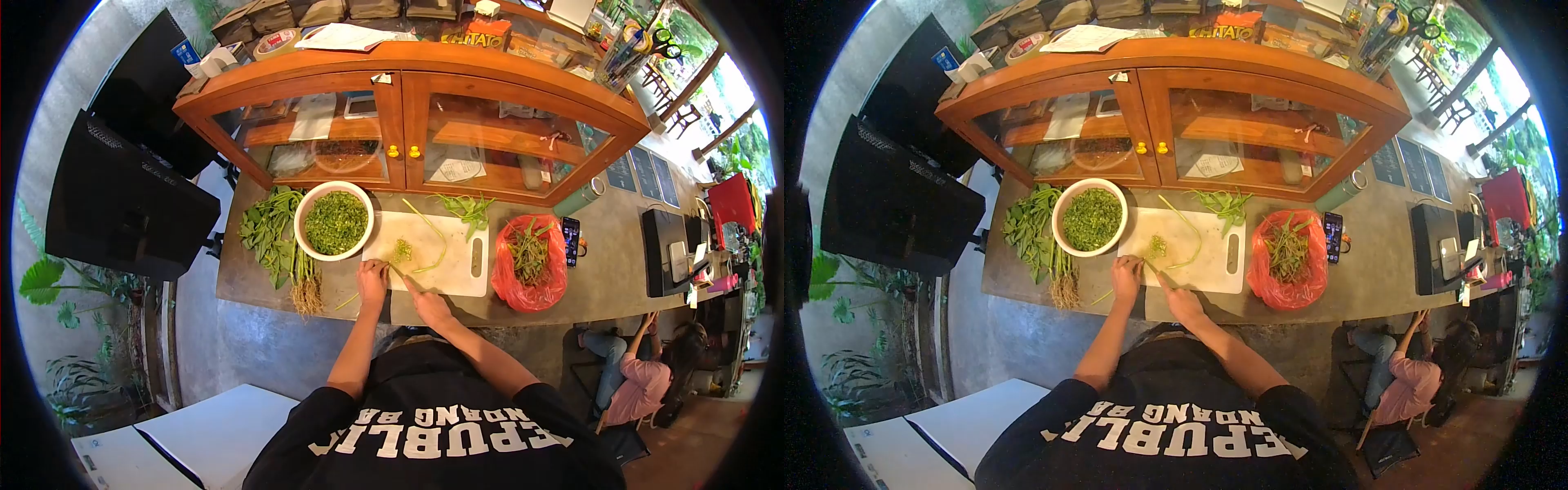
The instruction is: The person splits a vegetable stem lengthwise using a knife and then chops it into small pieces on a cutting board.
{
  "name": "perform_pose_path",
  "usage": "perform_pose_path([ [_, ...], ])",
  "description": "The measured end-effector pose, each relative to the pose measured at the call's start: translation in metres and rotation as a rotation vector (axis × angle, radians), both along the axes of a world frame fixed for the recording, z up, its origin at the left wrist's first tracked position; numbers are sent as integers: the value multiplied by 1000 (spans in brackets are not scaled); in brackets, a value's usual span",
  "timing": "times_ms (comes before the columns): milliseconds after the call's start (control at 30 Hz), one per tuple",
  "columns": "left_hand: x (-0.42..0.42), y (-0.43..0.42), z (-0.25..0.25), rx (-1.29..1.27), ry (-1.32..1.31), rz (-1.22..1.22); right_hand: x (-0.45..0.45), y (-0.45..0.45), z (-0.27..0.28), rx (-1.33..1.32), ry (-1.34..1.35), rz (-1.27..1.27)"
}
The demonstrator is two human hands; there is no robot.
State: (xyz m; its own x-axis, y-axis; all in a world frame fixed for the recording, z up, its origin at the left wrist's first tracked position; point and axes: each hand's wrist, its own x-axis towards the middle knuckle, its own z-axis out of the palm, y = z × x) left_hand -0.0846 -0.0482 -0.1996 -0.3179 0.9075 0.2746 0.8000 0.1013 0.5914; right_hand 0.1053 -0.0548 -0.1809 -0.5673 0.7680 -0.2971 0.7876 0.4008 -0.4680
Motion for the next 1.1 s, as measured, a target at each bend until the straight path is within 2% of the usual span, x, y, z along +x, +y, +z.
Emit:
perform_pose_path([
  [300,-1,-1,-8,36,-33,50,-8,-1,-6,83,4,-2],
  [400,-1,-2,1,46,-28,-43,-8,1,-5,92,-4,3],
  [467,6,-11,15,45,58,67,-8,1,-3,87,-11,4],
  [600,-3,-30,16,10,82,92,-7,2,-2,99,-10,7],
  [767,-22,-60,8,-73,19,1,-5,2,-1,95,-22,12],
  [967,-32,-72,0,-59,68,-59,-5,1,-10,145,2,8],
  [1100,-39,-73,12,-104,61,-77,-5,0,-14,171,-3,8],
])
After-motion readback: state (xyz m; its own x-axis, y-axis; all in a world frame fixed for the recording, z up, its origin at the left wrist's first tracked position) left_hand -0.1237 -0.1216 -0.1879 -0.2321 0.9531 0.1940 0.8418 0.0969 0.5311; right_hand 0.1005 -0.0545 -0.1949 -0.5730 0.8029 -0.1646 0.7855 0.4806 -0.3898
